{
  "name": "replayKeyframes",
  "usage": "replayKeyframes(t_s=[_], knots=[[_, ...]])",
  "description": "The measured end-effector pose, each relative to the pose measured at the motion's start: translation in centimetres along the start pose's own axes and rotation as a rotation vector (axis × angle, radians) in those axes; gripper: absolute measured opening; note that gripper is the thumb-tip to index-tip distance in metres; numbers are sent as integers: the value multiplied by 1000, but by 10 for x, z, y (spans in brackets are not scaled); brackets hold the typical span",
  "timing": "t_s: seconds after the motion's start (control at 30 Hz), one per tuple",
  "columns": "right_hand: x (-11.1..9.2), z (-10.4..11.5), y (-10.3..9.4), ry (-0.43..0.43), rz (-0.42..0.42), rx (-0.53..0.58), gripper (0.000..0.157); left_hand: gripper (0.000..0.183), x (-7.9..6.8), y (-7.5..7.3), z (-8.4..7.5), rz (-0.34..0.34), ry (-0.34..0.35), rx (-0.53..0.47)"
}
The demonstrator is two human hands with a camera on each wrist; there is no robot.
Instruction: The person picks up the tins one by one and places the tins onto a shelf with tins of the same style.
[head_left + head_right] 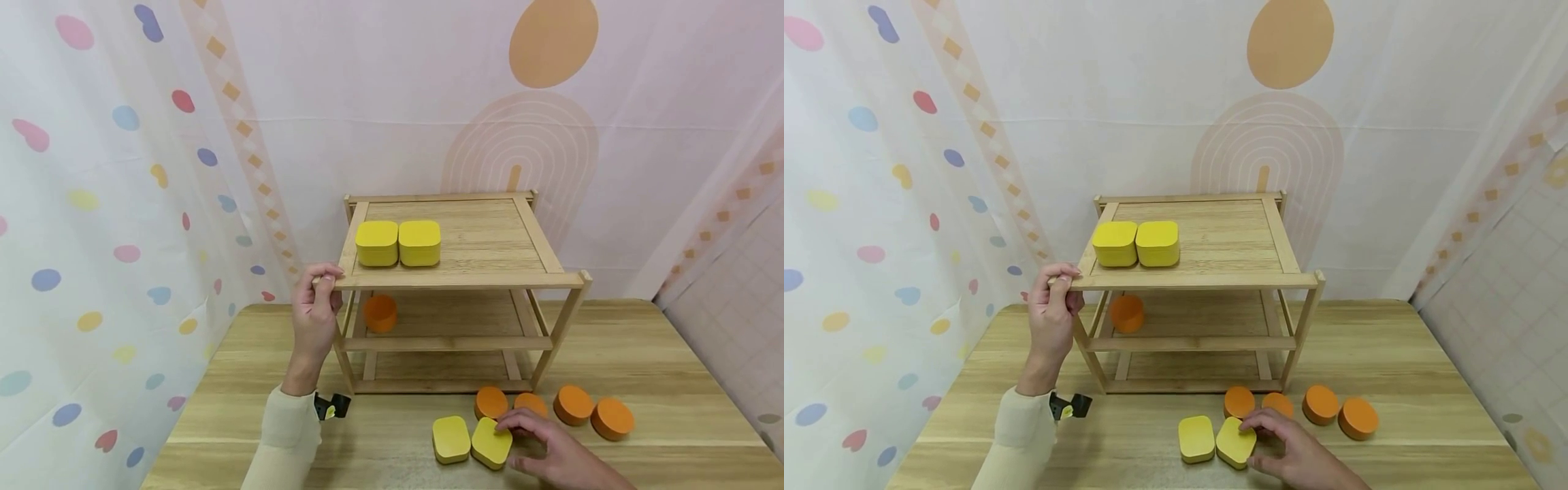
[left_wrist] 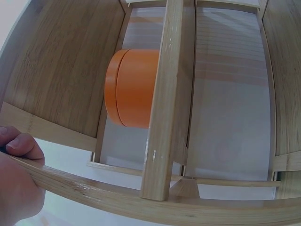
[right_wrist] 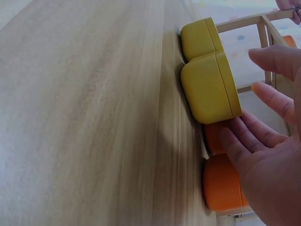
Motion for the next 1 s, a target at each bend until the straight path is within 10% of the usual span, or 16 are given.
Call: replayKeyframes(t_s=[1.0], knots=[[7,-17,17,130,166,32,44,20,-1,0,0,3,-17,-18]])
Point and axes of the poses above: each hand's wrist, its own x-axis towards the middle knuckle, its own y-axis out of the palm, z = x × y, the point moved 5 cm from there along x, towards the middle knuckle, and after that the axes turned 1 degree about -y, right-handed, at the moved point
